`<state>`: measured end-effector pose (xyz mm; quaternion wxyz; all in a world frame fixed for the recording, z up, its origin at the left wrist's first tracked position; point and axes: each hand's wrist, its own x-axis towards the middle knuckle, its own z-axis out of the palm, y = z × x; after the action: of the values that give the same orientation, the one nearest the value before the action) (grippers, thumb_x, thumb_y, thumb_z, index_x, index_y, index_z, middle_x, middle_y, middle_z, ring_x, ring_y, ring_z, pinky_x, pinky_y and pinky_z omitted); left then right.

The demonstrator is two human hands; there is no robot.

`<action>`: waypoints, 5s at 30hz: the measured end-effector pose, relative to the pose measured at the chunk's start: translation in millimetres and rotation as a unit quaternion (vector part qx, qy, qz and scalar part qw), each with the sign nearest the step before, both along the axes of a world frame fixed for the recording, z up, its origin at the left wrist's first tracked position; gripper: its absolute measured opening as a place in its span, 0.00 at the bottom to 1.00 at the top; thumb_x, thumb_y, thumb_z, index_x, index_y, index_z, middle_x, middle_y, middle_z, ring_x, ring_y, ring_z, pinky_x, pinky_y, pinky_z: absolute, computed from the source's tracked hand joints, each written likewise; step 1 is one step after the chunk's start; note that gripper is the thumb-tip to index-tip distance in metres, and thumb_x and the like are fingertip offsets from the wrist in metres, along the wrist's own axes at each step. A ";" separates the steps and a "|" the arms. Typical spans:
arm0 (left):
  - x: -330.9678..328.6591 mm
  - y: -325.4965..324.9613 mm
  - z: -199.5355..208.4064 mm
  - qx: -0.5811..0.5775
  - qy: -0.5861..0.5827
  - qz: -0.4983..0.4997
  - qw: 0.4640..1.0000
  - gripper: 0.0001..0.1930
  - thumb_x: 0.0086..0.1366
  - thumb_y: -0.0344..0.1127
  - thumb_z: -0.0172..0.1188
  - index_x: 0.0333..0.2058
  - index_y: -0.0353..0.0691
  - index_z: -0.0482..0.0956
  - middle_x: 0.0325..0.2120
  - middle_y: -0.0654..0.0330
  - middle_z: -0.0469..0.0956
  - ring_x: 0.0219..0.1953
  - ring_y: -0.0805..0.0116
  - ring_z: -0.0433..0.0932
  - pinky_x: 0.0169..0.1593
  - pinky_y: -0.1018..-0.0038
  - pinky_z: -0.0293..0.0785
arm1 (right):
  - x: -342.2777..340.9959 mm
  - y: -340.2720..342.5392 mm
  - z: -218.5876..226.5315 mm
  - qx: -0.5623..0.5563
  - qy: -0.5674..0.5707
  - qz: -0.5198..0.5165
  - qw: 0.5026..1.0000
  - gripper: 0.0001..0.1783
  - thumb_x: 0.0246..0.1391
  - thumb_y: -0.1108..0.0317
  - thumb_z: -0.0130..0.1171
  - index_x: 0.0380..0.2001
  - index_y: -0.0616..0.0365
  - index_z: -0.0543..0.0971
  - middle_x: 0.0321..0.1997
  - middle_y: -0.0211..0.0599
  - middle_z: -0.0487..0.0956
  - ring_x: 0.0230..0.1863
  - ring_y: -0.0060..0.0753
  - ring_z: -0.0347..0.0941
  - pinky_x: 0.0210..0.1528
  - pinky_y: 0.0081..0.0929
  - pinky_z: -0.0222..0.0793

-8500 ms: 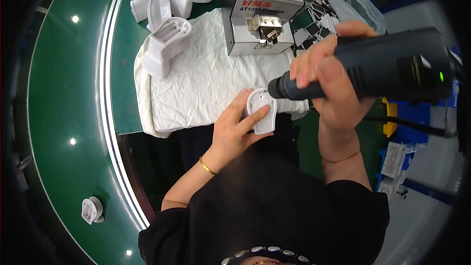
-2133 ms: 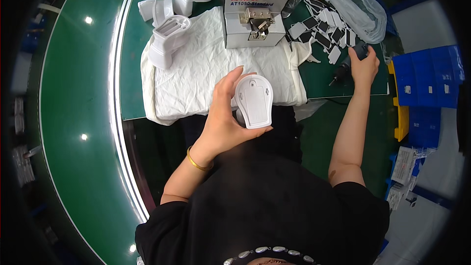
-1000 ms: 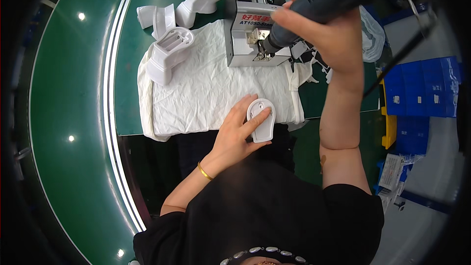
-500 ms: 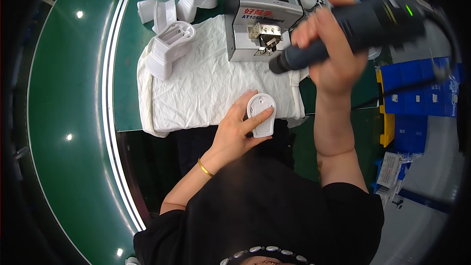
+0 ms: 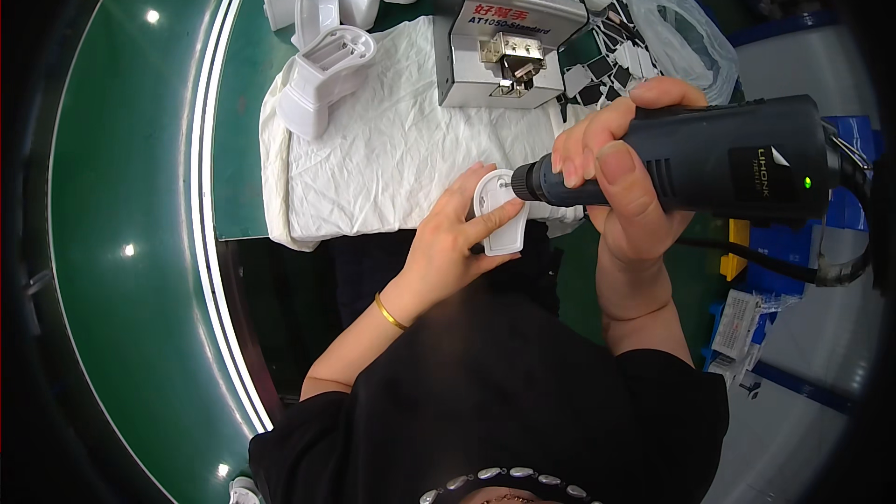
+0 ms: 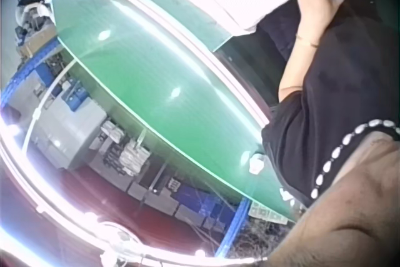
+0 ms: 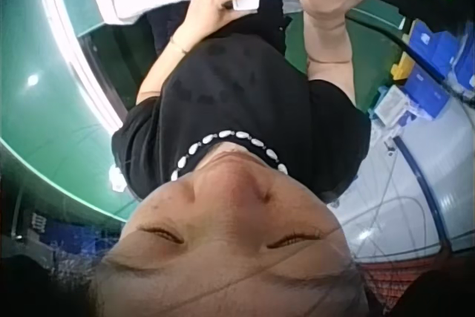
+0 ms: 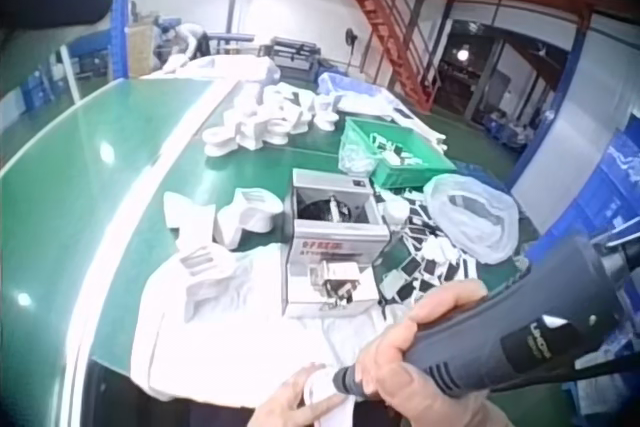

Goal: Assembling plastic device enclosures by fitting covers and securing them with screws using an electric screwdriver.

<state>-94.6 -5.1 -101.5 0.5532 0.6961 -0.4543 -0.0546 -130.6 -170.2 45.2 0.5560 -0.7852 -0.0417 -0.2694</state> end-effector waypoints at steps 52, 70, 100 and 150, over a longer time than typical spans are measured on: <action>283.5 56.8 115.4 0.071 -0.207 0.356 0.909 0.21 0.52 0.39 0.74 0.44 0.39 0.82 0.42 0.53 0.79 0.35 0.61 0.81 0.41 0.68 0.76 | -88.5 -291.9 -150.3 0.594 0.045 -0.257 0.761 0.13 0.59 0.59 0.64 0.31 0.52 0.73 0.24 0.28 0.73 0.23 0.24 0.70 0.28 0.26 0.69; 277.7 32.7 102.7 0.135 -0.101 0.302 0.938 0.09 0.63 0.29 0.63 0.41 0.34 0.79 0.34 0.55 0.82 0.34 0.66 0.81 0.39 0.72 0.75 | -88.0 -277.3 -142.1 0.594 0.067 -0.273 0.754 0.12 0.60 0.58 0.62 0.36 0.50 0.72 0.24 0.27 0.72 0.23 0.24 0.69 0.27 0.27 0.68; -114.6 249.2 -84.5 0.147 0.719 0.094 0.673 0.30 0.59 0.29 0.66 0.58 0.40 0.63 0.54 0.57 0.70 0.58 0.62 0.69 0.61 0.67 0.68 | -95.3 -324.2 -149.5 0.577 0.170 -0.216 0.769 0.11 0.62 0.61 0.60 0.37 0.56 0.73 0.26 0.31 0.72 0.25 0.25 0.70 0.30 0.24 0.71; -175.3 282.7 -19.1 0.406 0.730 0.059 0.546 0.46 0.52 0.23 0.60 0.68 0.44 0.45 0.45 0.54 0.73 0.49 0.61 0.76 0.49 0.64 0.75 | -102.4 -371.1 -156.3 0.565 0.238 -0.178 0.770 0.12 0.64 0.64 0.57 0.36 0.59 0.66 0.29 0.33 0.66 0.28 0.29 0.64 0.34 0.28 0.70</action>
<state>-269.9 277.6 -120.7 0.3548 0.5918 0.2193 -0.6898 -233.0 -541.3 -111.1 0.8335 -0.3618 0.3924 -0.1429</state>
